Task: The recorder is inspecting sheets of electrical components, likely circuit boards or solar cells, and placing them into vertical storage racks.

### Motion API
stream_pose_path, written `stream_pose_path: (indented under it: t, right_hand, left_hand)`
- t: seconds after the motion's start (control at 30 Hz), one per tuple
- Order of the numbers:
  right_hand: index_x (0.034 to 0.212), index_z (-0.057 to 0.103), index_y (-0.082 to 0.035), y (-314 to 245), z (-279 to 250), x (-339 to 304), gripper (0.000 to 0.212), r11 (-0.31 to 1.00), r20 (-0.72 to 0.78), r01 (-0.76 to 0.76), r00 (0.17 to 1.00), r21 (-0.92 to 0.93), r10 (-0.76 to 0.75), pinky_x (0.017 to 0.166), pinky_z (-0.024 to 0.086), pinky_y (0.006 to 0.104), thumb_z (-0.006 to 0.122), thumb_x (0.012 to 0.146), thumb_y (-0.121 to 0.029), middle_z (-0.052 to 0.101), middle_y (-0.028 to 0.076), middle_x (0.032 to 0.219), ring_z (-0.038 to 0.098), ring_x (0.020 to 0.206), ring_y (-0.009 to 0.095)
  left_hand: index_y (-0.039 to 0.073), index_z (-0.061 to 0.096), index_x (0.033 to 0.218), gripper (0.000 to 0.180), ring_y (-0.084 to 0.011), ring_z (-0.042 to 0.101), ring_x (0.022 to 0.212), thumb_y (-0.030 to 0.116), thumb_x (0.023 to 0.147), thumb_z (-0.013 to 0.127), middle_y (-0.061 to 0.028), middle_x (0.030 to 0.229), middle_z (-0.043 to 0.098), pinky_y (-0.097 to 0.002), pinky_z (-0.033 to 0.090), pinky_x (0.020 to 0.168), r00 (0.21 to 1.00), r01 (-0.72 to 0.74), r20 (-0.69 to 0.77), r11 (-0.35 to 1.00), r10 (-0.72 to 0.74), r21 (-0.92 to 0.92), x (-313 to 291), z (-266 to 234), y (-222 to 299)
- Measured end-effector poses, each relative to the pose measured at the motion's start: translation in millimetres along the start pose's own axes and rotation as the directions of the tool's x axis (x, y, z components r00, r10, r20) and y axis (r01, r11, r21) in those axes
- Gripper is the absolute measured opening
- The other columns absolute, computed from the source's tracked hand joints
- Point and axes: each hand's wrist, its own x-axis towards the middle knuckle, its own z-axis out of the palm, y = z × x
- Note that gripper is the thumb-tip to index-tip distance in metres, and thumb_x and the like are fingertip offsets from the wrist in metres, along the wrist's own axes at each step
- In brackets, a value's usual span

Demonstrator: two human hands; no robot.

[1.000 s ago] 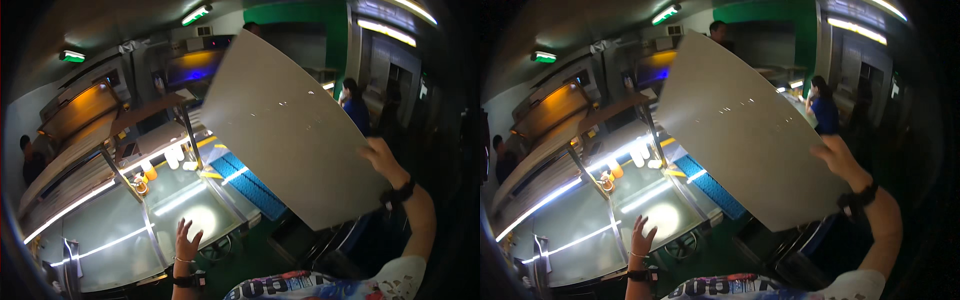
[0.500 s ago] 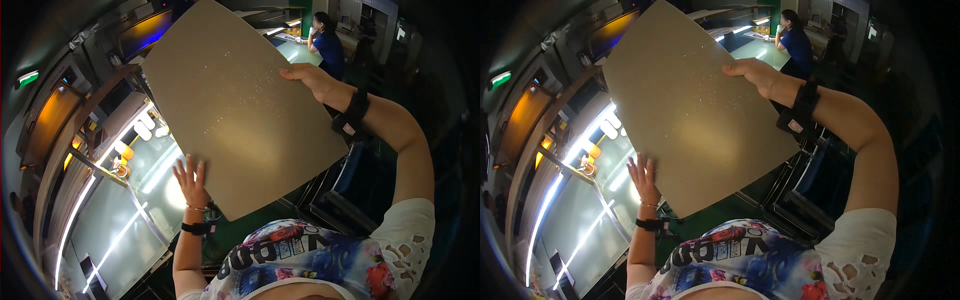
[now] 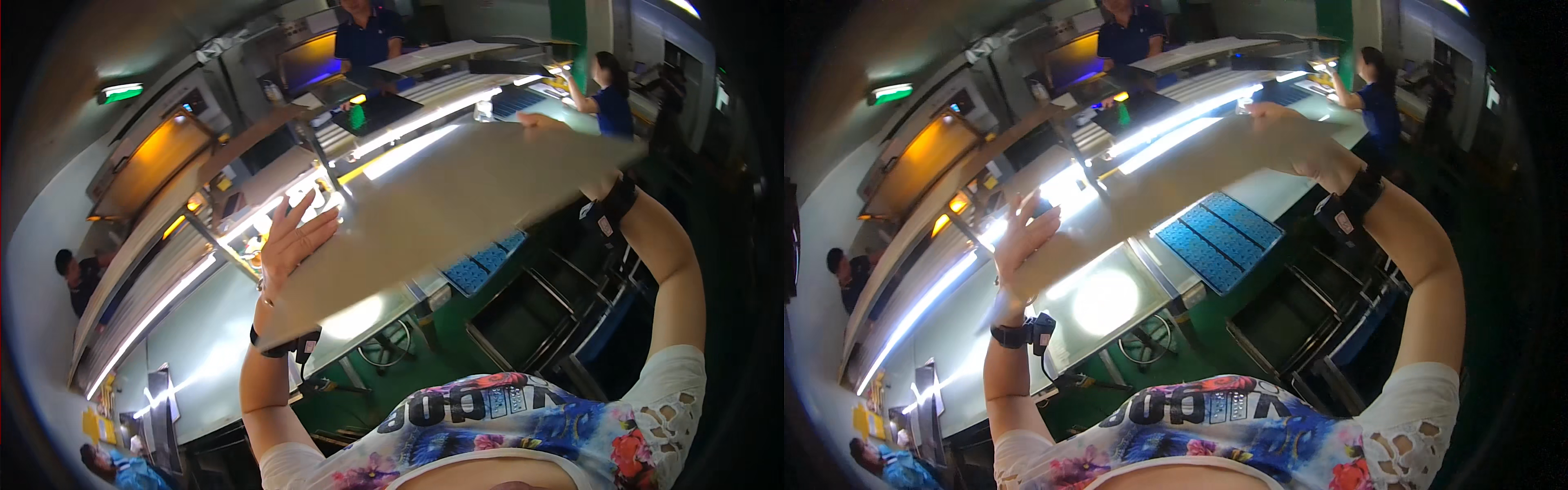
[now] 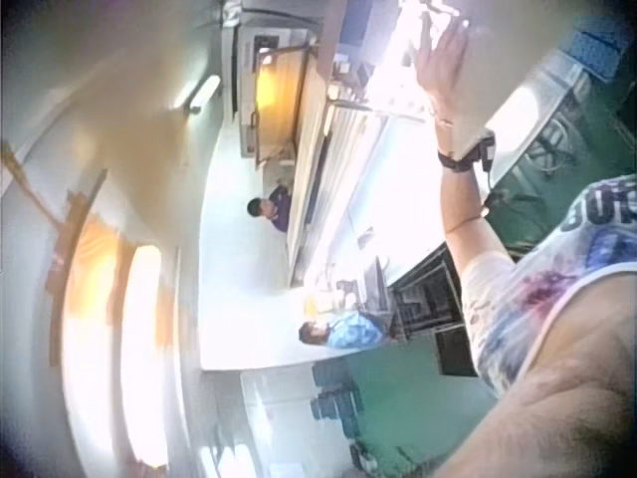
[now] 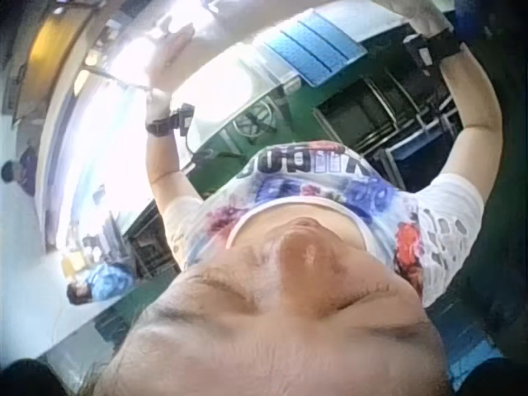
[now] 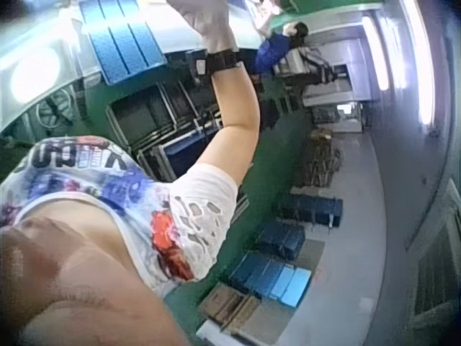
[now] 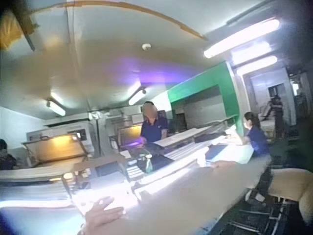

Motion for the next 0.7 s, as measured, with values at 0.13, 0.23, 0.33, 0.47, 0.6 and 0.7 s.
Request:
stream_pose_path:
  t: [0.13,0.23,0.33,0.47,0.6,0.7]
  right_hand:
    - [0.128,0.039,-0.007,8,44,48,0.061,0.977,-0.03,-0.074,0.997,-0.202,0.07,0.097,0.033,0.0386,0.031,0.089,-0.054,0.044,0.016,0.127,0.043,0.116,0.025]
    - [0.13,0.034,-0.011,26,-2,37,0.055,0.967,-0.131,-0.079,0.99,-0.243,0.048,0.094,0.034,0.0377,0.037,0.089,-0.048,0.044,0.014,0.126,0.044,0.114,0.024]
    - [0.127,0.037,-0.008,65,-67,10,0.049,0.874,-0.31,-0.247,0.943,-0.42,0.117,0.089,0.037,0.0329,0.046,0.088,-0.036,0.053,0.011,0.113,0.049,0.106,0.02]
    - [0.096,0.059,-0.006,149,-183,-47,0.027,0.459,-0.624,-0.615,0.766,-0.641,0.155,0.075,0.044,0.0296,0.058,0.079,-0.026,0.06,0.01,0.096,0.056,0.091,0.019]
    - [0.09,0.059,-0.003,261,-160,-43,0.036,-0.329,-0.39,-0.386,0.919,-0.862,-0.056,0.075,0.045,0.0366,0.067,0.07,-0.032,0.06,0.015,0.091,0.056,0.087,0.027]
    - [0.106,0.05,-0.003,336,-179,-48,0.059,-0.357,-0.506,-0.493,0.86,-0.793,-0.063,0.091,0.035,0.0441,0.067,0.067,-0.043,0.049,0.019,0.114,0.044,0.109,0.034]
  left_hand:
    - [-0.001,0.062,0.091,0.017,-0.022,0.058,0.081,0.005,0.076,0.064,-0.01,0.091,0.063,-0.0313,0.044,0.078,0.872,0.274,-0.376,0.95,-0.312,-0.152,-22,-23,5]
    - [-0.001,0.062,0.092,0.015,-0.0169,0.056,0.08,0.008,0.079,0.062,-0.0083,0.091,0.062,-0.0241,0.042,0.074,0.696,0.297,-0.558,0.889,-0.451,-0.349,-24,-29,6]
    - [-0.003,0.061,0.096,0.02,-0.0153,0.056,0.081,0.011,0.082,0.061,-0.0079,0.095,0.061,-0.0227,0.044,0.073,0.477,0.495,-0.568,0.739,-0.671,-0.457,-67,-46,-9]
    - [-0.005,0.055,0.107,0.031,-0.0188,0.058,0.083,0.013,0.083,0.06,-0.0099,0.097,0.06,-0.0297,0.048,0.076,-0.015,0.422,-0.604,0.542,-0.797,-0.727,-173,-37,-40]
    - [-0.002,0.053,0.107,0.051,-0.0184,0.057,0.072,0.042,0.082,0.057,-0.0075,0.09,0.06,-0.0278,0.048,0.058,-0.628,0.53,-0.357,-0.044,-0.692,-0.847,-329,-16,-68]
    - [0.003,0.053,0.093,0.049,-0.0173,0.048,0.051,0.051,0.082,0.05,-0.0041,0.078,0.057,-0.0261,0.036,0.036,-0.583,0.354,0.053,-0.313,-0.811,-0.881,-398,30,-58]
